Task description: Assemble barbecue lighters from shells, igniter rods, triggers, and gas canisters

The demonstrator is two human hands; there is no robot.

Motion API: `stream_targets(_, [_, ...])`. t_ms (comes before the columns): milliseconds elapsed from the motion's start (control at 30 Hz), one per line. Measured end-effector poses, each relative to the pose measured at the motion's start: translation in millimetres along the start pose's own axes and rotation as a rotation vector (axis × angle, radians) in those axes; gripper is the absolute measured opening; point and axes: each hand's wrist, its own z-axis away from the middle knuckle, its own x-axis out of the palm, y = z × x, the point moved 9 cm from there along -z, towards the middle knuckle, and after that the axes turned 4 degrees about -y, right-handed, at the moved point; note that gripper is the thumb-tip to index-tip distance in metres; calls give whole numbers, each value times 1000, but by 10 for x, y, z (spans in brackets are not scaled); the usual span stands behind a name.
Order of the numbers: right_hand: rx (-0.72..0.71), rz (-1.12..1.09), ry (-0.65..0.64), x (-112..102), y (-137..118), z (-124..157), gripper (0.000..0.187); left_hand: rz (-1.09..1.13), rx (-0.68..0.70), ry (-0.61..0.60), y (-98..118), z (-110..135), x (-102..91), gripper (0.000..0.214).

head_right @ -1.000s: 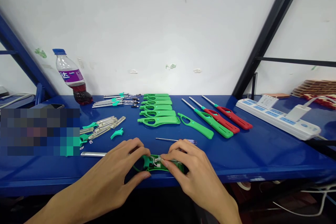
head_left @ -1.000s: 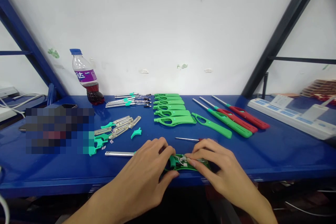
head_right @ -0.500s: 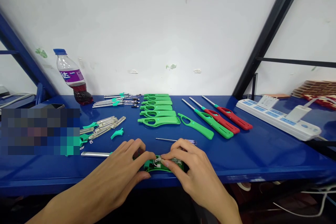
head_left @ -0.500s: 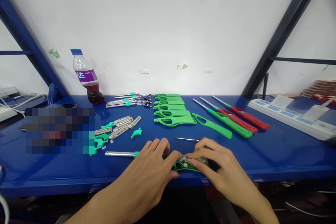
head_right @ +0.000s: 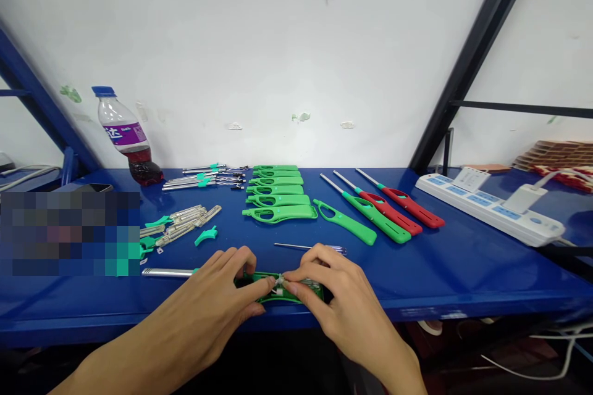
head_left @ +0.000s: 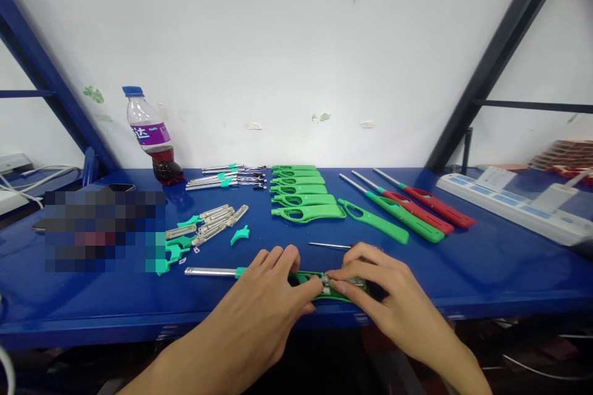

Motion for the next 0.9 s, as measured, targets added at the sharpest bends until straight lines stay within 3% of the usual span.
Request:
stream_targets(567, [-2,-29,34,-22,1,-15,11,3,-6,33,12,6,-45,26])
stream_targets(900, [-15,-36,46,-51,-32,-3,23,26,-14,35,0,10,-66,17])
